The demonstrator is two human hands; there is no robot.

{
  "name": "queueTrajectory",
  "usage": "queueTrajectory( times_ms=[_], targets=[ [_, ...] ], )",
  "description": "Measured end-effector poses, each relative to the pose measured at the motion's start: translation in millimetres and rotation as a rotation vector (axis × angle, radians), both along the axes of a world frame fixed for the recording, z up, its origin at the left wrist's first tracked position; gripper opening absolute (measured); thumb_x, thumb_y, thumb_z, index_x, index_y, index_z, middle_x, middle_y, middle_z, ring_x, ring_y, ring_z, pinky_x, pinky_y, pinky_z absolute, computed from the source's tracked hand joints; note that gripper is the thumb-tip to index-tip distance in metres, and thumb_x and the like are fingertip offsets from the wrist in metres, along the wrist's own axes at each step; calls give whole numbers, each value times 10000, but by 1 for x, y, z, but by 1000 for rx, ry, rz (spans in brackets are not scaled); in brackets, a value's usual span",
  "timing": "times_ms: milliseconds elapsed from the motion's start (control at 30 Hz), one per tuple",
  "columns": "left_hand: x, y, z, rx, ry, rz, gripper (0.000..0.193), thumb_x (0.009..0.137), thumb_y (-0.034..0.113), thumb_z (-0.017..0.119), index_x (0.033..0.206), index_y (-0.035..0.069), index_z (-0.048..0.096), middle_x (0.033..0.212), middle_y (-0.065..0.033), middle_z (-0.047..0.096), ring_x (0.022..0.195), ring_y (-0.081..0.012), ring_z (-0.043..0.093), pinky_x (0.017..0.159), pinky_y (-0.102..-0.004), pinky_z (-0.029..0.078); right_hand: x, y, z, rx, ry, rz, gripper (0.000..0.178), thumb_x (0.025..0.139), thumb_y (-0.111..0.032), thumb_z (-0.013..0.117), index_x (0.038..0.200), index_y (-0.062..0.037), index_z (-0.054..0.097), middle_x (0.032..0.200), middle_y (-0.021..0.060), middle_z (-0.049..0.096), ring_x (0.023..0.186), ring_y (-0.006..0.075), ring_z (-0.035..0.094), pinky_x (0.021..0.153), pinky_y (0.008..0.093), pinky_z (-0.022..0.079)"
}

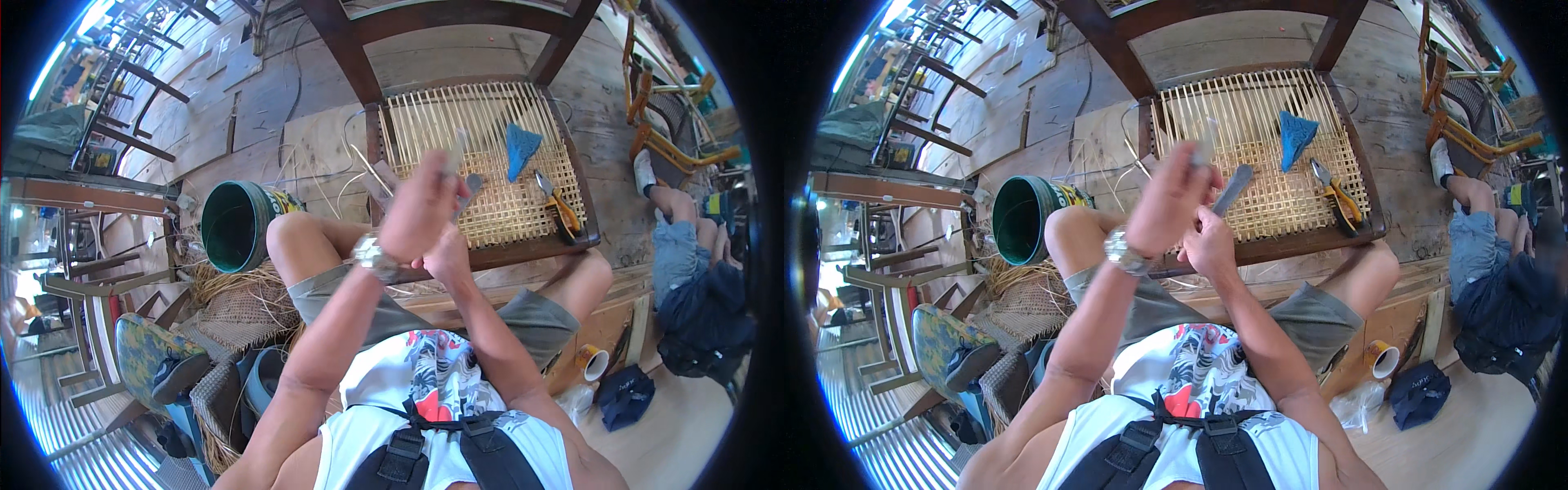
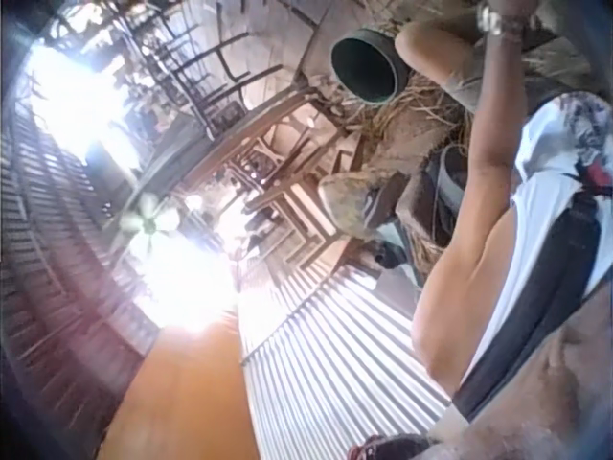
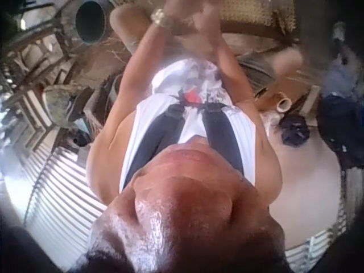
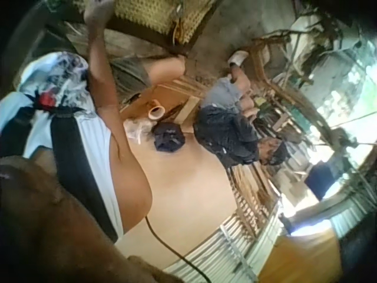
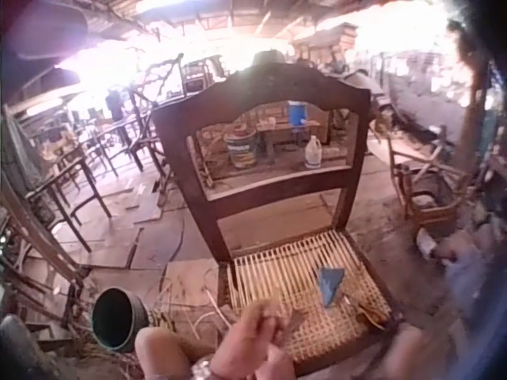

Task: The person is weaving a chair seat using long strips of bamboo or rattan material, using small tools to guide and tighten the weave.

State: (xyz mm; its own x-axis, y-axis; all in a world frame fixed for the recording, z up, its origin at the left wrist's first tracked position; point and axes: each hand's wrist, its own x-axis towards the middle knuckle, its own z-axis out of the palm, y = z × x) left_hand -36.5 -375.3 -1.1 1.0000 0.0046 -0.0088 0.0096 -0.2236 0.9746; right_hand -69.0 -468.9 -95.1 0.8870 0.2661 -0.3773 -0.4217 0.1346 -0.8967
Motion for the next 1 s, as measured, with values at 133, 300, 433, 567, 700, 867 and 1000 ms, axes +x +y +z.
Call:
queueTrajectory(
  times_ms=[133,300,433,567,700,867,1000],
  targets=[
    [-12,72,6,-95,142,74,256,1042,278,480,1032,40,574,676,-18,595,570,-84,521,564,-284,466,0,-2,7,-211,14,93,197,983,-193,590,876,-28,584,622,34,588,431,97,555,405,243,445],
    [-36,116,-52,553,138,51,338,1005,321,514,899,11,599,730,-201,640,696,-403,628,600,-456,469,0,1,12,-232,36,65,207,970,-200,620,873,-20,587,630,35,589,445,100,555,402,244,439],
    [-31,120,-70,576,173,13,382,995,375,516,881,19,596,773,-247,630,779,-469,598,629,-505,466,0,1,9,-256,48,72,225,959,-205,624,889,9,608,622,57,623,446,127,601,407,260,450],
    [-25,113,-75,609,191,-42,428,987,409,518,828,28,631,756,-233,641,766,-448,622,649,-506,480,-1,1,8,-244,56,83,232,957,-213,628,889,9,611,621,62,621,448,133,605,414,263,453],
    [-18,111,-76,667,247,-67,454,982,418,523,797,27,661,725,-214,653,730,-425,643,656,-493,499,0,-1,6,-235,81,63,240,950,-226,637,898,8,619,626,63,624,447,127,601,419,260,454],
    [-7,106,-65,689,487,-109,454,976,438,533,773,64,691,667,-102,692,712,-263,704,672,-407,530,7,-7,10,-544,-260,143,343,916,-307,626,782,8,627,606,165,624,556,276,647,539,414,477],
    [-1,112,-65,721,523,-134,461,973,473,537,819,73,705,663,-68,695,690,-205,696,647,-348,519,-12,-32,8,-584,-372,133,295,915,-260,599,820,18,629,687,237,615,670,424,628,605,468,479]
  ],
)
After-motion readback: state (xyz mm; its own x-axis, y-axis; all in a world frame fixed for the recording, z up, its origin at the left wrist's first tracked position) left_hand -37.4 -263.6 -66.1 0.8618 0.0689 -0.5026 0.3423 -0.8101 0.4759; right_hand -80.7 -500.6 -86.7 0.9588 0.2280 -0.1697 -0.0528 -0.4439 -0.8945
